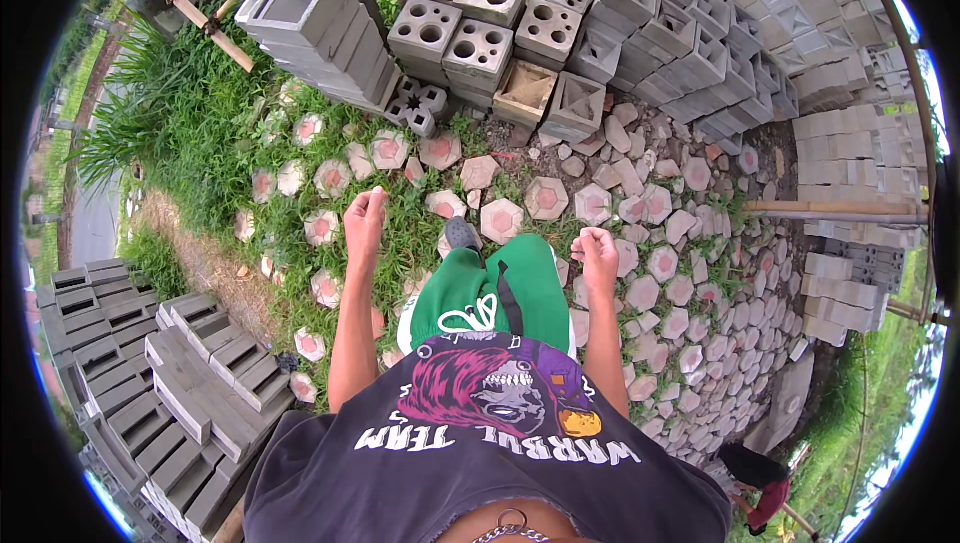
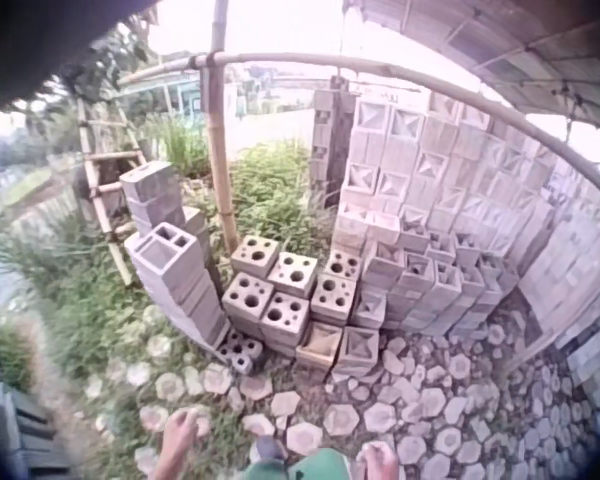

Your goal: The person picks up decorative concrete blocks from various piles on the ground and stacks them one by one into a vertical column on a plastic sheet.

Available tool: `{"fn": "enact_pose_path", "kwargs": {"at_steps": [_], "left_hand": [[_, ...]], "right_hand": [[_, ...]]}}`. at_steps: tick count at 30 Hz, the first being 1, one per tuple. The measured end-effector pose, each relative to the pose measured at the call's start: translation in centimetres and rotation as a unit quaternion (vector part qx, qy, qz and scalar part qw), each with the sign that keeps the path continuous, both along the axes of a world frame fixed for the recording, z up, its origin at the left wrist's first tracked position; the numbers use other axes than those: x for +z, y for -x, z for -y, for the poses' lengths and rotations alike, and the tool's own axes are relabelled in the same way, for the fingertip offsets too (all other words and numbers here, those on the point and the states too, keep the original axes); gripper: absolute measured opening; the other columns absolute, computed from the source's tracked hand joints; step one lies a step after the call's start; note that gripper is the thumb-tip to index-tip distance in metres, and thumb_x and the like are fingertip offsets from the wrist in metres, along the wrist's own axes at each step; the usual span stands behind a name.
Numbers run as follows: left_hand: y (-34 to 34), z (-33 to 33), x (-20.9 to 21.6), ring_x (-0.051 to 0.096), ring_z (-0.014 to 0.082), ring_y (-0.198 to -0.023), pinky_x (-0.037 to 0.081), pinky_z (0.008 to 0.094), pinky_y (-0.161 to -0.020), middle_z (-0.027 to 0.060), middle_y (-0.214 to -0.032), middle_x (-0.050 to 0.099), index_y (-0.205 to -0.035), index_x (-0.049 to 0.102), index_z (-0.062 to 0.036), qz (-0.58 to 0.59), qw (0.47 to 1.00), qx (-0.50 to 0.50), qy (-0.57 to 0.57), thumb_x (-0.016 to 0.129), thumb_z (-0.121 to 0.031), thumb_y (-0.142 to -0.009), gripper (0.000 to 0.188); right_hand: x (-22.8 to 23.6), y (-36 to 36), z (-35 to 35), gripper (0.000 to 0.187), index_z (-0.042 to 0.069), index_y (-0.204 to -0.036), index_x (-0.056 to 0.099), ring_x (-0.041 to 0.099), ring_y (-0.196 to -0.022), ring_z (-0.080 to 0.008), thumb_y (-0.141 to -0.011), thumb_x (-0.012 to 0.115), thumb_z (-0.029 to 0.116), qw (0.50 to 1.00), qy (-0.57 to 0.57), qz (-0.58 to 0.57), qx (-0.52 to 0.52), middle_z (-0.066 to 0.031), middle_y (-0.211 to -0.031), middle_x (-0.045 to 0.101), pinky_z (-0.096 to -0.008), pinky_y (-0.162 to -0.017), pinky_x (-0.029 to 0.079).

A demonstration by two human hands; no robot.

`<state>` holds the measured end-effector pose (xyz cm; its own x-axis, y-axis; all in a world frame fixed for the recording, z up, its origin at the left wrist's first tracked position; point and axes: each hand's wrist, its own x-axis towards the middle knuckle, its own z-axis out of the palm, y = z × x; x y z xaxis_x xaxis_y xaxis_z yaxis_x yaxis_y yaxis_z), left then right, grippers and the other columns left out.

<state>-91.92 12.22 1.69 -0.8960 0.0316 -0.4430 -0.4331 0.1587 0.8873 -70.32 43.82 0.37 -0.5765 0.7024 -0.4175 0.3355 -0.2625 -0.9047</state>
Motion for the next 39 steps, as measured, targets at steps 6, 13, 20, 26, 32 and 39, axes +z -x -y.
{"fn": "enact_pose_path", "kwargs": {"at_steps": [6,13,20,26,32,39], "left_hand": [[4.1,-1.7,-3.0,0.041,0.0030,-0.053,0.031,0.0202,-0.047,-0.0043,-0.064,0.051,-0.086,0.063,-0.0054,0.035,0.999,0.030,0.016,0.060,-0.033,-0.091,0.028],[7.8,-5.2,-4.6,0.050,0.0070,-0.060,0.041,0.0219,-0.055,0.0012,-0.072,0.058,-0.093,0.061,-0.0020,0.095,0.994,0.034,0.032,0.060,-0.030,-0.091,0.028],[13.8,-10.2,-5.8,0.057,0.0105,-0.071,0.046,0.0239,-0.064,0.0060,-0.084,0.063,-0.108,0.059,0.0017,0.116,0.980,-0.072,0.146,0.059,-0.033,-0.092,0.038],[22.4,-16.9,-14.8,0.061,0.0151,-0.087,0.052,0.0271,-0.074,0.0102,-0.105,0.060,-0.116,0.052,0.0034,0.280,0.960,0.024,0.002,0.057,-0.027,-0.094,0.038],[36.3,-26.5,-34.1,0.038,0.0283,-0.132,0.033,0.0353,-0.111,0.0235,-0.144,0.032,-0.139,0.028,0.0060,0.290,0.941,0.137,-0.108,0.070,-0.027,-0.084,0.077],[43.5,-33.4,-44.7,0.050,0.0312,-0.116,0.045,0.0457,-0.100,0.0163,-0.127,0.049,-0.125,0.044,0.0046,0.314,0.919,0.231,-0.059,0.071,-0.013,-0.080,0.055]], "right_hand": [[-2.4,4.5,-1.8,0.022,0.003,-0.106,0.058,0.059,-0.074,-0.0074,-0.090,0.060,0.018,0.996,0.046,0.058,0.047,-0.0013,-0.083,0.063,-0.0224,-0.064,0.047],[-9.0,17.1,-6.3,0.028,0.003,-0.109,0.057,0.059,-0.073,-0.0088,-0.088,0.061,0.020,0.983,0.080,0.107,0.124,-0.0025,-0.084,0.064,-0.0228,-0.061,0.047],[-23.4,30.5,-12.5,0.030,0.004,-0.102,0.062,0.063,-0.071,-0.0119,-0.085,0.063,0.028,0.955,0.041,0.200,0.214,-0.0032,-0.080,0.068,-0.0274,-0.067,0.050],[-30.3,41.5,-14.3,0.037,0.004,-0.106,0.061,0.064,-0.071,-0.0172,-0.083,0.065,0.032,0.934,0.061,0.307,0.171,-0.0061,-0.082,0.066,-0.0315,-0.057,0.056],[-38.0,53.6,-16.0,0.075,-0.004,-0.130,0.045,0.053,-0.117,-0.0364,-0.077,0.064,0.045,0.944,-0.040,0.283,0.166,-0.0245,-0.121,0.058,-0.0411,-0.103,0.037],[-44.1,59.8,-15.7,0.070,-0.003,-0.129,0.044,0.058,-0.111,-0.0356,-0.072,0.068,0.029,0.950,-0.060,0.275,0.137,-0.0234,-0.120,0.059,-0.0391,-0.094,0.045]]}}
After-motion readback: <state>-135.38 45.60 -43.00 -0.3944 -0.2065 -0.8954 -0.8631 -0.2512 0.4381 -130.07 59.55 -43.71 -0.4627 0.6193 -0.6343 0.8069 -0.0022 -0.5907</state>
